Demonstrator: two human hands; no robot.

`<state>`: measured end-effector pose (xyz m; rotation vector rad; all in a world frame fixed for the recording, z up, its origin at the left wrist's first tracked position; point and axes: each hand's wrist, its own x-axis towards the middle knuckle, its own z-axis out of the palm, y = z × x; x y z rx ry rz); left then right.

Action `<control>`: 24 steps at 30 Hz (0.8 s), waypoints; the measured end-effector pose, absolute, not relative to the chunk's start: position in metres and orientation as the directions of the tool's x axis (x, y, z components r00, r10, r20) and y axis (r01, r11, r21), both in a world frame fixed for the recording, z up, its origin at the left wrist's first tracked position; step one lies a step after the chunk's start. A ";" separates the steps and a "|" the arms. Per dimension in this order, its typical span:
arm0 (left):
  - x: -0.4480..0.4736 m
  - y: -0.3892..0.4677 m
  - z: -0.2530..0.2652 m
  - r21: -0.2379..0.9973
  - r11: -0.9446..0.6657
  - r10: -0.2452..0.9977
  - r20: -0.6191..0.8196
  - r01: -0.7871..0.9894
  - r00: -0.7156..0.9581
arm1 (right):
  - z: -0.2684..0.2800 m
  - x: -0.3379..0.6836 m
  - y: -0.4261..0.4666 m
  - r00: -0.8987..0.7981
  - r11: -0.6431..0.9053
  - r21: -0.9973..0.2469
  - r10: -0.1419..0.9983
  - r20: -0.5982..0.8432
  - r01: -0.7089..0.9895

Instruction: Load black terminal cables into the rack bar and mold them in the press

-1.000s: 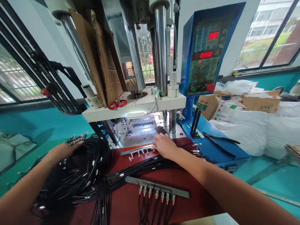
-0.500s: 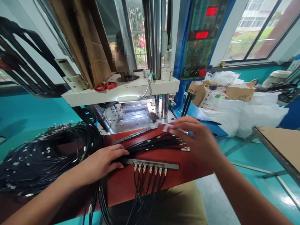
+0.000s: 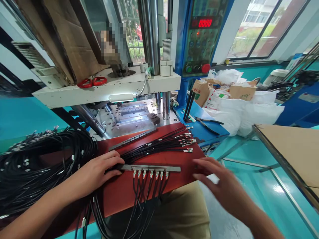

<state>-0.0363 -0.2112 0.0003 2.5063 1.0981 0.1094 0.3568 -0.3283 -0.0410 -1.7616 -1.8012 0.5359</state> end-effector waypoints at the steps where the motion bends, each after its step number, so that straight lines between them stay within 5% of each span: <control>1: -0.036 -0.213 -0.002 0.389 -0.605 0.728 -0.081 0.695 0.680 | -0.037 0.337 -0.316 -0.109 0.134 -0.636 0.991 0.078 0.760; 4: -0.034 -0.219 -0.006 0.396 -0.576 0.762 -0.056 0.715 0.645 | -0.033 0.303 -0.294 -0.301 0.297 -0.602 0.949 0.096 0.741; 9: -0.035 -0.222 0.007 0.496 -0.502 0.820 0.012 0.709 0.573 | -0.014 0.305 -0.273 -0.350 0.331 -0.646 0.931 0.104 0.688; 13: -0.037 -0.198 0.029 0.725 -0.241 0.923 -0.034 0.645 0.383 | 0.016 0.298 -0.218 -0.268 0.286 -0.687 0.954 0.136 0.668; 17: -0.030 -0.142 0.032 0.938 0.047 0.984 -0.102 0.342 0.144 | 0.024 0.270 -0.132 -0.138 0.262 -0.717 0.964 0.227 0.646; 24: -0.020 -0.042 0.007 0.969 0.201 0.971 -0.178 0.143 -0.158 | -0.008 0.222 -0.019 0.009 0.192 -0.687 0.961 0.278 0.701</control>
